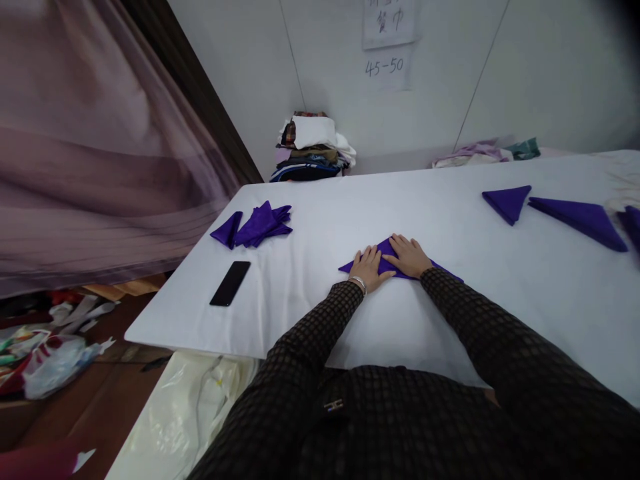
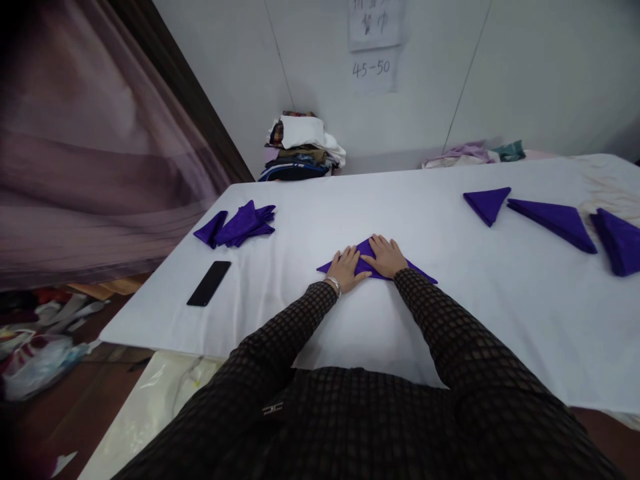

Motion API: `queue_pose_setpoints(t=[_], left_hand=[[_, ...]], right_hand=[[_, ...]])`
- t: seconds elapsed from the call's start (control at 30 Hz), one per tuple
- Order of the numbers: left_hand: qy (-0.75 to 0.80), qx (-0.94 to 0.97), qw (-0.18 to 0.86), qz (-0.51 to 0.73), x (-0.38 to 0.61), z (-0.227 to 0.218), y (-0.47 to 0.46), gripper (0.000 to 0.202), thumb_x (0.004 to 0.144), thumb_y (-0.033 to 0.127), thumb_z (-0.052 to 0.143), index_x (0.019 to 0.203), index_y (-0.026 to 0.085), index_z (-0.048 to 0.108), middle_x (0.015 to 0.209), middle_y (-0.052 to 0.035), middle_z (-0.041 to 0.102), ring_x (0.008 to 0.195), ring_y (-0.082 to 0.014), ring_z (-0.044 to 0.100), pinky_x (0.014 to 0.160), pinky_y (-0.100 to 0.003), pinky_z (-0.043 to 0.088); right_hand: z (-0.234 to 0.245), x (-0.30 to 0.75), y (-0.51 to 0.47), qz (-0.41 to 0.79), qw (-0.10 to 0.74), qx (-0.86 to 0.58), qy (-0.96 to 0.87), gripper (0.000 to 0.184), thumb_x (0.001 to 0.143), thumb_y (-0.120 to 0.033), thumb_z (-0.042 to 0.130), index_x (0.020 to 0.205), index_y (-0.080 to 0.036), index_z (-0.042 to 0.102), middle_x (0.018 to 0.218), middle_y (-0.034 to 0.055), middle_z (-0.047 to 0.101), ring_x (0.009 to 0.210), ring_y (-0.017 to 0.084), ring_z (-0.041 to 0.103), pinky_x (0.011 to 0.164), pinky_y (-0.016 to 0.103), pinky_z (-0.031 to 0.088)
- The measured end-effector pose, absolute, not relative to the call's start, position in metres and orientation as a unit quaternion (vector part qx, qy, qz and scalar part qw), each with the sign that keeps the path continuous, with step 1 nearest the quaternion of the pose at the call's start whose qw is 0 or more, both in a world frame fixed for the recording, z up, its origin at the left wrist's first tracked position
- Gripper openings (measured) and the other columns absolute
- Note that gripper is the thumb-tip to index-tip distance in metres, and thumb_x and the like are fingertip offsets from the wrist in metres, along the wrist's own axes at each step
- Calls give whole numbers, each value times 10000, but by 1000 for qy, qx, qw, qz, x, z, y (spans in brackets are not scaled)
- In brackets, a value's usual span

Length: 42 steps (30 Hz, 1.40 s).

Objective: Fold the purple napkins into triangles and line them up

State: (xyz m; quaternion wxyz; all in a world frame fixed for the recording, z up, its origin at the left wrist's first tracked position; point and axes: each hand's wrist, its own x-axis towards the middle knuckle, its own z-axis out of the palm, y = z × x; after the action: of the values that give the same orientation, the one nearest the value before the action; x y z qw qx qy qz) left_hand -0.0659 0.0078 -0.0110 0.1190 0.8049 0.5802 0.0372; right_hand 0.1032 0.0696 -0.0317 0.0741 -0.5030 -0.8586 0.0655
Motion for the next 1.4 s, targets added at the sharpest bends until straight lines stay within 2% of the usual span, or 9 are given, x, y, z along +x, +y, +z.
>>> queue_pose_setpoints(t=[0.17, 0.4, 0.6, 0.7, 0.8, 0.97, 1.13, 1.4], left_hand=[[593, 795, 116, 52, -78, -17, 5, 778, 892, 674, 271, 1489, 176, 288, 1582, -101, 220, 1469, -277, 141, 1187, -536, 104], [654, 747, 115, 46, -118, -14, -11, 768, 899, 655, 303, 1480, 154, 299, 1575, -138, 221, 1467, -284, 145, 1180, -528, 104], [686, 719, 113, 26, -156, -13, -20, 703, 903, 617, 353, 1466, 196, 323, 1568, -139, 241, 1460, -296, 169, 1160, -574, 104], [728, 676, 103, 47, -153, -5, -18, 740, 888, 645, 358, 1456, 171, 334, 1561, -167, 247, 1454, -328, 174, 1155, -589, 110], [705, 700, 73, 86, -123, 7, -11, 784, 877, 660, 364, 1455, 132, 338, 1566, -179, 223, 1461, -329, 137, 1178, -552, 77], [552, 824, 93, 84, -57, 9, 16, 741, 912, 620, 303, 1476, 140, 302, 1569, -130, 246, 1465, -271, 159, 1192, -512, 73], [566, 810, 143, 59, -45, -9, 39, 763, 905, 631, 296, 1497, 152, 244, 1572, -118, 246, 1462, -259, 175, 1185, -501, 123], [572, 806, 148, 40, -49, -12, 39, 774, 905, 648, 221, 1489, 141, 267, 1584, -107, 206, 1470, -243, 140, 1189, -488, 94]], right_hand=[[-33, 103, 70, 67, 77, -504, -858, 756, 917, -632, 212, 1483, -142, 314, 1549, 143, 298, 1417, 312, 249, 1120, 534, 212], [-29, 101, 68, 69, 71, -510, -855, 748, 926, -634, 188, 1469, -145, 350, 1552, 131, 296, 1422, 294, 246, 1131, 517, 204], [-24, 100, 67, 72, 76, -510, -854, 764, 930, -635, 147, 1465, -132, 356, 1551, 134, 294, 1422, 289, 246, 1129, 515, 204], [-24, 99, 66, 74, 76, -510, -854, 755, 930, -633, 154, 1466, -140, 354, 1553, 136, 290, 1423, 288, 245, 1128, 515, 206], [-25, 99, 66, 70, 77, -509, -855, 740, 931, -623, 183, 1470, -143, 346, 1551, 139, 294, 1422, 290, 247, 1127, 516, 208], [-26, 101, 68, 69, 65, -499, -861, 676, 948, -543, 215, 1476, -137, 328, 1556, 141, 281, 1427, 288, 235, 1120, 523, 219], [-24, 102, 69, 68, 59, -502, -860, 620, 955, -455, 230, 1475, -131, 330, 1559, 133, 276, 1433, 276, 223, 1125, 511, 221], [-22, 101, 72, 110, 62, -508, -852, 555, 952, -355, 284, 1463, -149, 353, 1565, 123, 268, 1440, 262, 203, 1136, 500, 188]])
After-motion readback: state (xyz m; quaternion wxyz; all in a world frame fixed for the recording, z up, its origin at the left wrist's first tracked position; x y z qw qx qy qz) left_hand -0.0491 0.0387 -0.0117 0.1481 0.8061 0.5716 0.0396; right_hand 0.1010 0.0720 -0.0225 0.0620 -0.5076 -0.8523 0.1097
